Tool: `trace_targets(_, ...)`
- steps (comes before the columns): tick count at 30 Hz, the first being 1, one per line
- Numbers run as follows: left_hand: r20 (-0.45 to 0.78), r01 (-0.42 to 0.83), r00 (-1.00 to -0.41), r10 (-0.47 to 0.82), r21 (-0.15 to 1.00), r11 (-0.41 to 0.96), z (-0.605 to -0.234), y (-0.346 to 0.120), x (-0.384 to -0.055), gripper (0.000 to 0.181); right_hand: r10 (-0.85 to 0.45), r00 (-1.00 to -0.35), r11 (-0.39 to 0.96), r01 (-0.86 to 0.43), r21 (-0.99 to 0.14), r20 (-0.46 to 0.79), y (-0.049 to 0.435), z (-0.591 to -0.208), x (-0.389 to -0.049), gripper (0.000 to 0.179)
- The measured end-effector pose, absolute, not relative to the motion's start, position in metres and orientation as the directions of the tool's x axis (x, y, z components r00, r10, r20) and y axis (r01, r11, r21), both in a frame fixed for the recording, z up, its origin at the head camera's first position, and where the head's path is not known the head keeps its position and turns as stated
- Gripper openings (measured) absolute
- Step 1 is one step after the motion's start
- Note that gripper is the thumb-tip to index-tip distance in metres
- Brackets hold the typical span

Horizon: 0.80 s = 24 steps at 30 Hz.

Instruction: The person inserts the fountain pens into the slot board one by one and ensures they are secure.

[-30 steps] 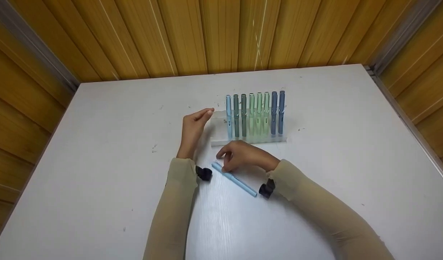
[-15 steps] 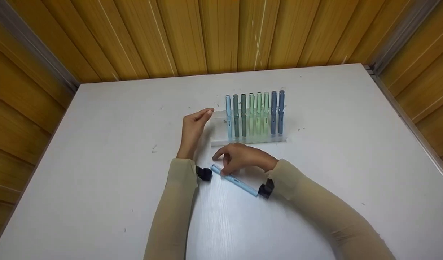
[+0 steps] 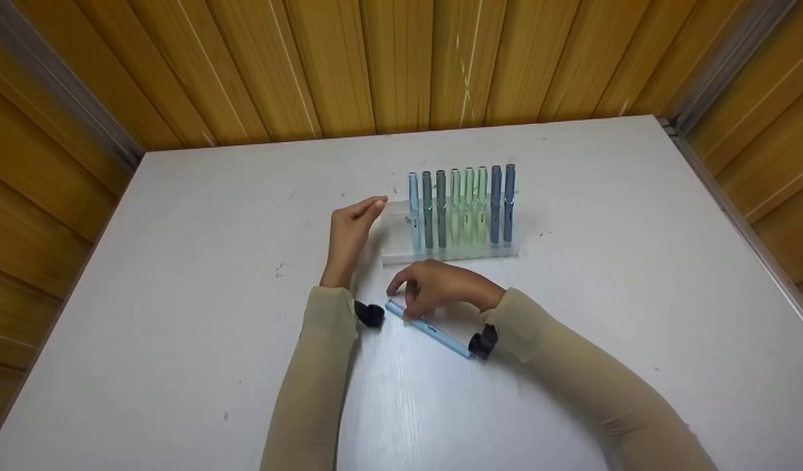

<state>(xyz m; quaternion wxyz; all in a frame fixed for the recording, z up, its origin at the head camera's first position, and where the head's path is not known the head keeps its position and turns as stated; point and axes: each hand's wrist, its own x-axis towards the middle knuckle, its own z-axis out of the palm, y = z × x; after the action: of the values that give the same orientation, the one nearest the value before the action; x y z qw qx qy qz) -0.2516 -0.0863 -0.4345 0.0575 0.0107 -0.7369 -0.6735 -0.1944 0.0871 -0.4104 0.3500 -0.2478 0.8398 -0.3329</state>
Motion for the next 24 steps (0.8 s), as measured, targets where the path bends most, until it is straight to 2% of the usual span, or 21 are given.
trace_targets(6,0.048,0.038,-0.994,-0.101,0.995,0.094,-0.4345,-0.0860,-0.2518,0.026,-0.669,-0.628,0.641,-0.215,-0.737,-0.398,0.0890,-0.4105,-0.1960,0.041)
trace_targets(15,0.038,0.028,-0.992,-0.117,0.996,0.081,-0.4337,-0.0845,-0.2521,0.026,-0.636,-0.669,0.656,-0.205,-0.727,-0.385,0.0936,-0.4094,-0.2018,0.044)
trace_targets(24,0.049,0.039,-0.992,-0.119,0.996,0.082,-0.4337,-0.0849,-0.2521,0.024,-0.675,-0.659,0.642,-0.302,-0.705,-0.332,0.0926,-0.4097,-0.2006,0.044)
